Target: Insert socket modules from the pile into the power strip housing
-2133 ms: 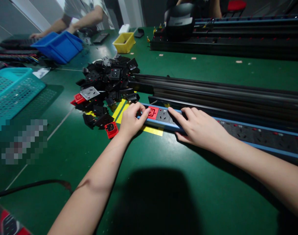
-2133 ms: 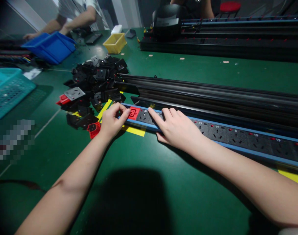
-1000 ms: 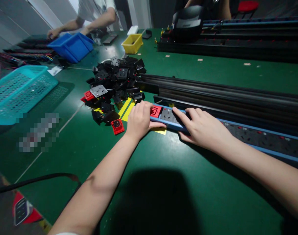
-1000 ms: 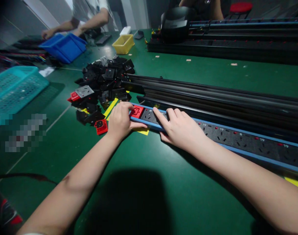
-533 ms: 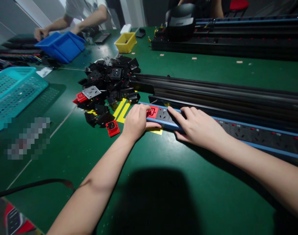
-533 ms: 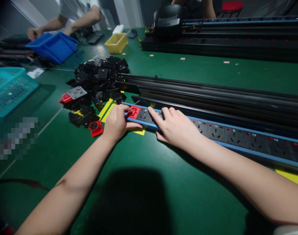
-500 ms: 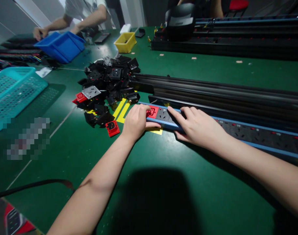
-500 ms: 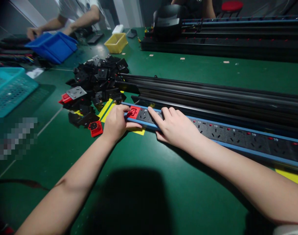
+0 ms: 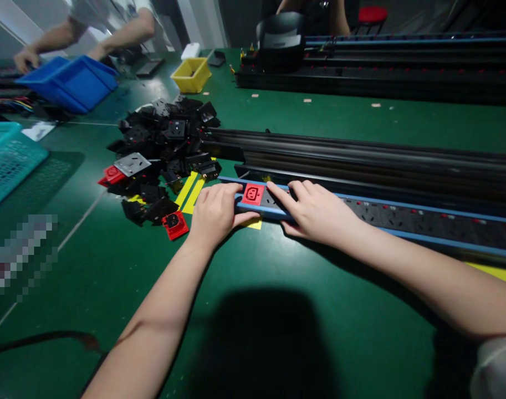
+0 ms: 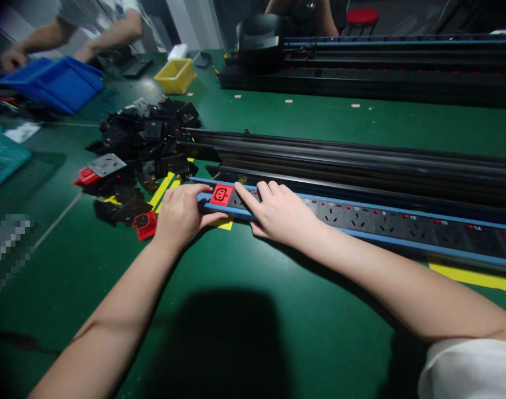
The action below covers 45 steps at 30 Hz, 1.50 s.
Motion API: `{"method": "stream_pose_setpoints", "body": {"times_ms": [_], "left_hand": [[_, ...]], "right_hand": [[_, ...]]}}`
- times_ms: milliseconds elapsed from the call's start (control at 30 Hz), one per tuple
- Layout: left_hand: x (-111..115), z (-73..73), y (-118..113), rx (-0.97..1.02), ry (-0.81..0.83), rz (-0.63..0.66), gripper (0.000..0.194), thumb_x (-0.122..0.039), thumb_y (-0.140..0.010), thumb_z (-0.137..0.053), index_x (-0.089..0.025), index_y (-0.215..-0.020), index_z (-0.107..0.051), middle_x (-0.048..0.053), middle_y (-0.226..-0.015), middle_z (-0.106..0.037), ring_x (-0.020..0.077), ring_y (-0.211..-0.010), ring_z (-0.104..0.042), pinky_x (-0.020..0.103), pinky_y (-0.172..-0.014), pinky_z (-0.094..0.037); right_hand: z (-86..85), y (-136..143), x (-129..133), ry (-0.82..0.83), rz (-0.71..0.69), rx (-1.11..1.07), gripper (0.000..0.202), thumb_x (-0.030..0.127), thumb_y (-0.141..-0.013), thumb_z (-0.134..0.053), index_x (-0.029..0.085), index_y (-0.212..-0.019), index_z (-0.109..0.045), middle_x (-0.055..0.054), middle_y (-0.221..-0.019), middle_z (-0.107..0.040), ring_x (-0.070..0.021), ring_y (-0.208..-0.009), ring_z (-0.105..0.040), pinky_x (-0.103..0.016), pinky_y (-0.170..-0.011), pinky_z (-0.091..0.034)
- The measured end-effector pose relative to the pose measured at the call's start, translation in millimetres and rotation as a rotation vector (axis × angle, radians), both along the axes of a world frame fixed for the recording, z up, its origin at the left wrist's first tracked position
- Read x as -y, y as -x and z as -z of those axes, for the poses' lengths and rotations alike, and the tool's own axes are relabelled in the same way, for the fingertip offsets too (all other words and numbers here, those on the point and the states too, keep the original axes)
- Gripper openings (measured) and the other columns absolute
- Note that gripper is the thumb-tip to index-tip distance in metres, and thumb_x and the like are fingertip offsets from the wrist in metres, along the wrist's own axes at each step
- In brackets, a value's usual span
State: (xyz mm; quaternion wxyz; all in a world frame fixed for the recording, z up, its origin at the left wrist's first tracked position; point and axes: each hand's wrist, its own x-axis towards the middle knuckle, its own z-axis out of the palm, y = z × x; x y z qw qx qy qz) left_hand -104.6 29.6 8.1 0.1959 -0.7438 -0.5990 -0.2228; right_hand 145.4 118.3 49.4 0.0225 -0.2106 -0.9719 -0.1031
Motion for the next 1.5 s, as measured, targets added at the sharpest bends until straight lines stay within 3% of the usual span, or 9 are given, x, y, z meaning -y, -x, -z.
{"method": "stream_pose_setpoints", "body": {"times_ms": [133, 267, 400, 500, 867, 1100, 1233, 1367, 1500], "left_hand": [[20, -14.3, -2, -0.027, 0.053, -0.203, 0.050, -0.054, -0.095, -0.059, -0.013, -0.124, -0.057, 0.018, -0.118, -0.070, 0.0344, -0.108, -0.065, 0.044, -0.090, -0.044], [56, -22.5, 7, 0.005, 0.123, -0.415, 0.041, -0.042, -0.095, -0.058, -0.015, -0.125, -0.057, 0.020, -0.127, -0.066, 0.0375, -0.116, -0.061, 0.048, -0.093, -0.043], [88, -17.8, 16, 0.086, 0.179, -0.652, 0.051, -0.047, -0.092, -0.058, -0.011, -0.129, -0.054, 0.026, -0.133, -0.057, 0.0429, -0.121, -0.054, 0.055, -0.096, -0.045], [96, -11.2, 18, 0.119, 0.215, -0.669, 0.052, -0.047, -0.092, -0.057, -0.010, -0.128, -0.053, 0.026, -0.132, -0.055, 0.0422, -0.121, -0.052, 0.056, -0.098, -0.047], [55, -4.8, 40, 0.151, 0.219, -0.502, 0.037, -0.040, -0.094, -0.054, -0.014, -0.120, -0.056, 0.020, -0.122, -0.058, 0.0370, -0.115, -0.053, 0.053, -0.099, -0.047], [42, -7.6, 42, 0.148, 0.243, -0.500, 0.032, -0.029, -0.093, -0.052, -0.014, -0.120, -0.056, 0.019, -0.122, -0.061, 0.0359, -0.113, -0.055, 0.050, -0.096, -0.049], [27, -15.1, 39, 0.109, 0.180, -0.552, 0.037, -0.026, -0.092, -0.051, -0.013, -0.127, -0.057, 0.021, -0.129, -0.060, 0.0383, -0.118, -0.055, 0.053, -0.099, -0.045], [1, -27.3, 44, 0.159, 0.217, -0.431, 0.044, -0.025, -0.095, -0.049, -0.015, -0.138, -0.053, 0.018, -0.142, -0.056, 0.0344, -0.127, -0.052, 0.049, -0.106, -0.044], [-21, -35.0, 51, 0.100, 0.298, -0.467, 0.045, -0.029, -0.095, -0.053, -0.017, -0.138, -0.057, 0.018, -0.132, -0.064, 0.0380, -0.124, -0.054, 0.053, -0.104, -0.042]], "right_hand": [[-0.5, 0, 0, -0.001, 0.004, 0.002, 0.077, 0.040, -0.097, -0.051, 0.011, -0.163, -0.024, -0.020, -0.117, -0.060, -0.0325, -0.099, -0.055, -0.037, -0.079, -0.037], [-1.3, 0, 0, 0.001, 0.003, 0.009, 0.077, 0.041, -0.098, -0.051, 0.011, -0.164, -0.023, -0.020, -0.116, -0.060, -0.0323, -0.098, -0.055, -0.037, -0.080, -0.037], [-1.0, 0, 0, -0.007, 0.004, 0.010, 0.077, 0.041, -0.098, -0.051, 0.011, -0.164, -0.023, -0.020, -0.117, -0.059, -0.0324, -0.098, -0.056, -0.037, -0.079, -0.037], [-0.3, 0, 0, -0.011, 0.001, 0.003, 0.077, 0.041, -0.098, -0.050, 0.011, -0.164, -0.024, -0.020, -0.117, -0.060, -0.0324, -0.098, -0.056, -0.037, -0.080, -0.038], [1.0, 0, 0, -0.015, -0.004, -0.013, 0.077, 0.041, -0.097, -0.050, 0.011, -0.163, -0.025, -0.019, -0.115, -0.059, -0.0323, -0.097, -0.057, -0.037, -0.079, -0.039], [1.0, 0, -1, -0.001, -0.004, -0.009, 0.076, 0.041, -0.097, -0.050, 0.011, -0.163, -0.026, -0.020, -0.116, -0.060, -0.0327, -0.098, -0.056, -0.037, -0.080, -0.038], [1.1, 0, -1, 0.001, -0.002, -0.004, 0.076, 0.041, -0.097, -0.050, 0.011, -0.163, -0.025, -0.020, -0.116, -0.060, -0.0329, -0.098, -0.056, -0.037, -0.080, -0.038], [1.0, 0, -1, 0.002, 0.000, -0.004, 0.078, 0.041, -0.097, -0.051, 0.011, -0.164, -0.023, -0.021, -0.116, -0.060, -0.0327, -0.098, -0.056, -0.037, -0.080, -0.037], [0.5, 0, -1, -0.008, -0.003, -0.008, 0.076, 0.041, -0.097, -0.050, 0.011, -0.163, -0.025, -0.020, -0.115, -0.061, -0.0324, -0.098, -0.056, -0.037, -0.079, -0.037]]}}
